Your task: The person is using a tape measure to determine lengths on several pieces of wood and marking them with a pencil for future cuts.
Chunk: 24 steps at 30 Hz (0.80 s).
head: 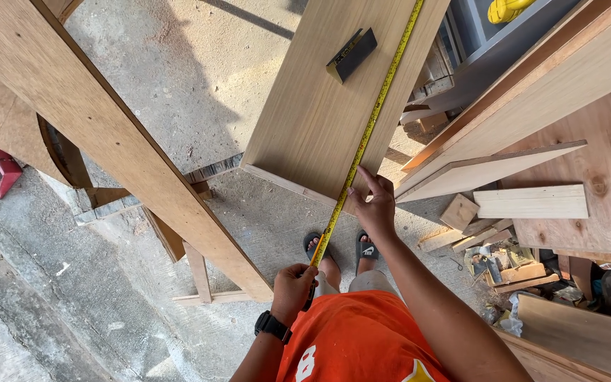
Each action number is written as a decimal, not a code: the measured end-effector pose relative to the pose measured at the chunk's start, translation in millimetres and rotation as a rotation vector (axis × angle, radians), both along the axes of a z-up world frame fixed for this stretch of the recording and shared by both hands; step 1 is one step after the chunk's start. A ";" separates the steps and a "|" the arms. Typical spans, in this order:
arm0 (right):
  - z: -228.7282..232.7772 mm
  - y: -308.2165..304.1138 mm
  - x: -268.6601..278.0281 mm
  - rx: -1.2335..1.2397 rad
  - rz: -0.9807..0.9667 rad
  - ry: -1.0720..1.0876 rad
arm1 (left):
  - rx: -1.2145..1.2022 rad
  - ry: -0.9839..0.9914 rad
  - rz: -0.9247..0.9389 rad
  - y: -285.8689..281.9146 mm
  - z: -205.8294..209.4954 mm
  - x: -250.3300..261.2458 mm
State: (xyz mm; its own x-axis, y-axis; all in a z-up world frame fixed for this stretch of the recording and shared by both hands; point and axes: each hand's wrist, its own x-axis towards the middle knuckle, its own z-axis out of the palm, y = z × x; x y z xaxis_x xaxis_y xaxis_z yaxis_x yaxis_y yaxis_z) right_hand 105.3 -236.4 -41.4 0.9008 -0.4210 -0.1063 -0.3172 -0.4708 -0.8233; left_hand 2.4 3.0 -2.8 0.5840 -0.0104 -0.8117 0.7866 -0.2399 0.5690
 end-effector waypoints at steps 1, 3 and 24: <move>-0.4 0.3 -0.8 -0.009 0.001 0.012 | -0.003 0.015 0.013 -0.1 0.3 -0.4; 1.0 0.8 -1.6 -0.004 0.000 0.016 | 0.002 0.010 -0.006 0.9 2.8 0.7; -0.6 4.4 -0.8 0.011 -0.011 0.010 | -0.018 -0.011 0.001 3.7 -3.7 0.8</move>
